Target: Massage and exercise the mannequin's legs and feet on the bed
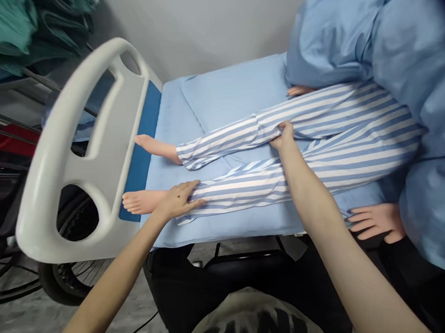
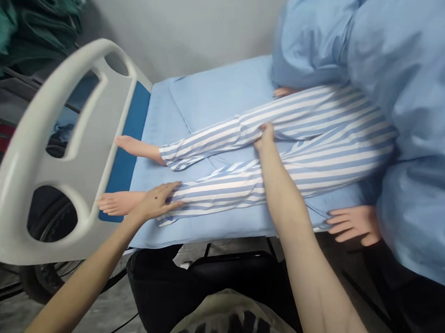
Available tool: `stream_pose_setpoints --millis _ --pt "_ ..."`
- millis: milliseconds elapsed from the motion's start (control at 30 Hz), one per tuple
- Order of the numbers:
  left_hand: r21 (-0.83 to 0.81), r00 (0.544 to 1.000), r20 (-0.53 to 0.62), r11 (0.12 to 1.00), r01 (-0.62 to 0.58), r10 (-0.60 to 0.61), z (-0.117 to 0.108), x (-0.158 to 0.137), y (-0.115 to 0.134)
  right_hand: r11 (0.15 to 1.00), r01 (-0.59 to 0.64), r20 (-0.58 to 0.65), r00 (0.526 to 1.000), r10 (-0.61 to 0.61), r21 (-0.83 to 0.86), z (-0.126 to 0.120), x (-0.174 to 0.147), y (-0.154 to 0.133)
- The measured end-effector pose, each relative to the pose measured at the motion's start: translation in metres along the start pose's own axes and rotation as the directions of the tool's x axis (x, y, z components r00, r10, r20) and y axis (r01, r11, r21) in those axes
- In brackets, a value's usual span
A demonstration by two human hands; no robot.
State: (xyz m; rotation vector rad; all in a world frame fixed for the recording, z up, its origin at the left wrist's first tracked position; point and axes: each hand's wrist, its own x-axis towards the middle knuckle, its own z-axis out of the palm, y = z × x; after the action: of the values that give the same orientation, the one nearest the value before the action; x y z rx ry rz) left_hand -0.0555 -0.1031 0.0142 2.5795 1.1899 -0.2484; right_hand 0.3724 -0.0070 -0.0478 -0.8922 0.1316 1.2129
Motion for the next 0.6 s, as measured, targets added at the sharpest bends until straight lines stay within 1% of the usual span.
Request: stream_pose_setpoints --millis 67,133,200,267,333,367,433,467,500,533,600 --pt "0.112 1.0 0.019 0.994 -0.011 0.009 -0.001 -0.008 0.003 0.997 0.004 -0.066 0.998 -0.009 -0.075 0.003 -0.014 0.0" --pt "0.215 0.999 0.033 0.977 -0.008 0.001 0.002 -0.009 0.005 0.986 0.021 -0.12 0.992 -0.041 -0.163 0.006 -0.033 -0.001" --pt "0.265 1.0 0.021 0.964 0.009 -0.015 0.006 -0.007 0.005 0.968 0.037 -0.119 0.991 -0.068 -0.247 0.005 -0.056 -0.005" --pt "0.266 1.0 -0.012 0.964 0.023 -0.02 0.01 -0.005 0.006 0.954 0.073 -0.039 0.995 -0.088 -0.291 -0.001 -0.085 -0.011" --pt "0.243 0.999 -0.037 0.97 0.035 -0.026 0.012 -0.004 0.006 0.948 0.128 0.122 0.988 -0.096 -0.29 -0.014 -0.116 -0.019" --pt "0.228 0.998 -0.048 0.973 0.046 -0.036 0.013 -0.004 0.006 0.948 0.145 0.217 0.973 -0.084 -0.282 -0.025 -0.131 -0.022" --pt "0.201 0.995 -0.071 0.977 0.076 -0.063 0.014 -0.004 0.007 0.948 0.147 0.397 0.918 -0.025 -0.282 -0.053 -0.16 -0.025" --pt "0.191 0.994 -0.082 0.977 0.09 -0.075 0.015 -0.004 0.006 0.95 0.131 0.452 0.892 0.012 -0.284 -0.071 -0.172 -0.024" --pt "0.186 0.992 -0.092 0.978 0.098 -0.082 0.015 -0.004 0.006 0.955 0.117 0.467 0.884 0.024 -0.271 -0.091 -0.181 -0.022" --pt "0.185 0.992 -0.099 0.978 0.101 -0.084 0.016 -0.004 0.006 0.963 0.129 0.479 0.878 0.001 -0.238 -0.112 -0.187 -0.018" --pt "0.19 0.992 -0.099 0.977 0.098 -0.08 0.017 -0.004 0.005 0.972 0.179 0.481 0.873 -0.085 -0.155 -0.152 -0.191 -0.008"
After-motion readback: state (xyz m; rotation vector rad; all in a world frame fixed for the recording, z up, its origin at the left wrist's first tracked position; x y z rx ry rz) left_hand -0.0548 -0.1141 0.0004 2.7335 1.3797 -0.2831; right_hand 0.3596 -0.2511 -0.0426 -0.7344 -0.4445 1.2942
